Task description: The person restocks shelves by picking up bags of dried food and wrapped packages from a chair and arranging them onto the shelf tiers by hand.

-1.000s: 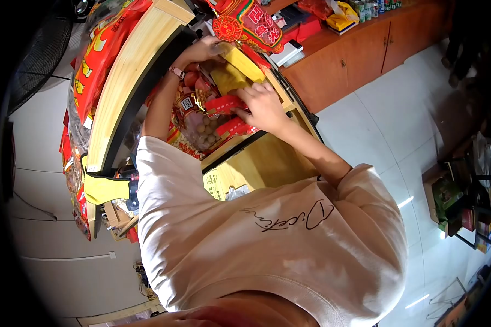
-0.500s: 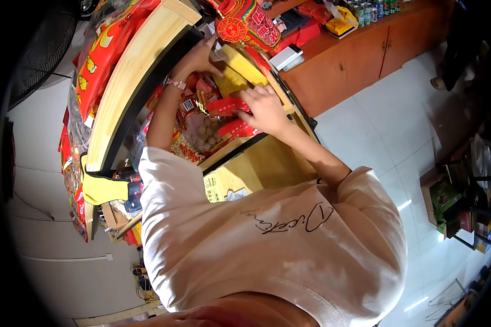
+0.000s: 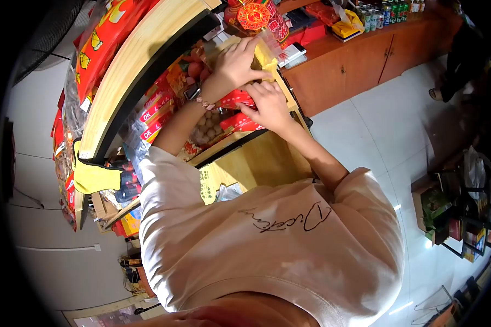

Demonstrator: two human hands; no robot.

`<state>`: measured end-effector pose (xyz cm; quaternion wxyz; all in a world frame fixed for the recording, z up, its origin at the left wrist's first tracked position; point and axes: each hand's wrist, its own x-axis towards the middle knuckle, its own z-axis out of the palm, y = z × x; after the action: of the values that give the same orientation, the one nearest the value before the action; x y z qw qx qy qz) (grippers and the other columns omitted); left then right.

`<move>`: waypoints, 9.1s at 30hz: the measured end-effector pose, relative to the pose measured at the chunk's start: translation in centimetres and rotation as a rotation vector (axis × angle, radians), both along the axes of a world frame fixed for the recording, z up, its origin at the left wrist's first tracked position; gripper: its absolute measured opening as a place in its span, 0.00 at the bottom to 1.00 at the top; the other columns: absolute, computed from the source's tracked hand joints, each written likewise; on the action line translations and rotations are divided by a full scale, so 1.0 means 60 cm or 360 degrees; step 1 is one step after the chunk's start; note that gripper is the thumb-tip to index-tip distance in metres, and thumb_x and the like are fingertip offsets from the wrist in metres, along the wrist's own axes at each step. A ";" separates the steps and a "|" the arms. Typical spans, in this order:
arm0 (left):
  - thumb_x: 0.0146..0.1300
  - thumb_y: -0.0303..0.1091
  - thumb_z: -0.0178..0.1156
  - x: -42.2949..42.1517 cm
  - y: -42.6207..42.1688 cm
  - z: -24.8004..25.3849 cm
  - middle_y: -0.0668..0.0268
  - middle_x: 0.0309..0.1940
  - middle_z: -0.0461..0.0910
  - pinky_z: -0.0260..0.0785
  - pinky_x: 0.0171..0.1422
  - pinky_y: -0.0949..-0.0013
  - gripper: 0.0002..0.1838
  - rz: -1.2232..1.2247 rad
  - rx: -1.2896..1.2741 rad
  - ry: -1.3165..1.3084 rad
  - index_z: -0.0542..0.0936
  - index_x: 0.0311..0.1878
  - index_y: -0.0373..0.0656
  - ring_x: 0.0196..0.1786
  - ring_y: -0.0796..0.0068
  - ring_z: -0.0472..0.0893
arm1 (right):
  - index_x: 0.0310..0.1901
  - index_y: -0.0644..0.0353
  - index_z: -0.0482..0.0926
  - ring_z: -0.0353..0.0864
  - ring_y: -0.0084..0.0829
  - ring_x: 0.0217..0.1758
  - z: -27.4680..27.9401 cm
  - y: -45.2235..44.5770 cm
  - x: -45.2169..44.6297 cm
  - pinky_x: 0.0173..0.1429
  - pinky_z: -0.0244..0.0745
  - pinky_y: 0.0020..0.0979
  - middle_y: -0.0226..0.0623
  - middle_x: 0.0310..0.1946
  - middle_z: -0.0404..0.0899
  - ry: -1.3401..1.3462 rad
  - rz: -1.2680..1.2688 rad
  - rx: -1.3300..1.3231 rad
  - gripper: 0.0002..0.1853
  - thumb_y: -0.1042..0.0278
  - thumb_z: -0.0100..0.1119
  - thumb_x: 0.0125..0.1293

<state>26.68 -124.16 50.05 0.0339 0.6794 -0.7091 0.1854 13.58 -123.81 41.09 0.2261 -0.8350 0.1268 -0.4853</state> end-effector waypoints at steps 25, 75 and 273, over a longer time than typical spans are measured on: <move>0.50 0.63 0.59 0.126 -0.037 0.066 0.57 0.22 0.78 0.70 0.36 0.65 0.33 0.0429 0.0742 0.0434 0.79 0.29 0.33 0.26 0.66 0.79 | 0.44 0.52 0.77 0.73 0.35 0.36 -0.001 0.007 -0.007 0.45 0.64 0.34 0.35 0.30 0.76 -0.0028 0.0028 0.0007 0.17 0.57 0.61 0.53; 0.60 0.35 0.55 -0.187 0.425 -0.377 0.51 0.55 0.69 0.61 0.61 0.57 0.20 0.0207 -0.0138 0.1680 0.71 0.55 0.41 0.55 0.50 0.69 | 0.61 0.51 0.66 0.50 0.48 0.69 -0.064 0.082 0.034 0.70 0.42 0.47 0.44 0.66 0.55 -0.0079 -0.0360 -0.0361 0.27 0.62 0.55 0.57; 0.44 0.21 0.64 0.359 2.695 -0.480 0.58 0.54 0.72 0.64 0.59 0.68 0.36 0.0548 0.0074 0.2293 0.66 0.61 0.40 0.56 0.61 0.72 | 0.44 0.56 0.67 0.74 0.40 0.36 -0.085 2.391 0.397 0.43 0.69 0.37 0.36 0.28 0.73 0.0909 0.1275 0.0045 0.19 0.82 0.52 0.48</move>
<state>48.22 37.53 21.27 0.4468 0.7349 -0.3982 -0.3189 37.40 19.63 35.99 0.3624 -0.9147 -0.1409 -0.1102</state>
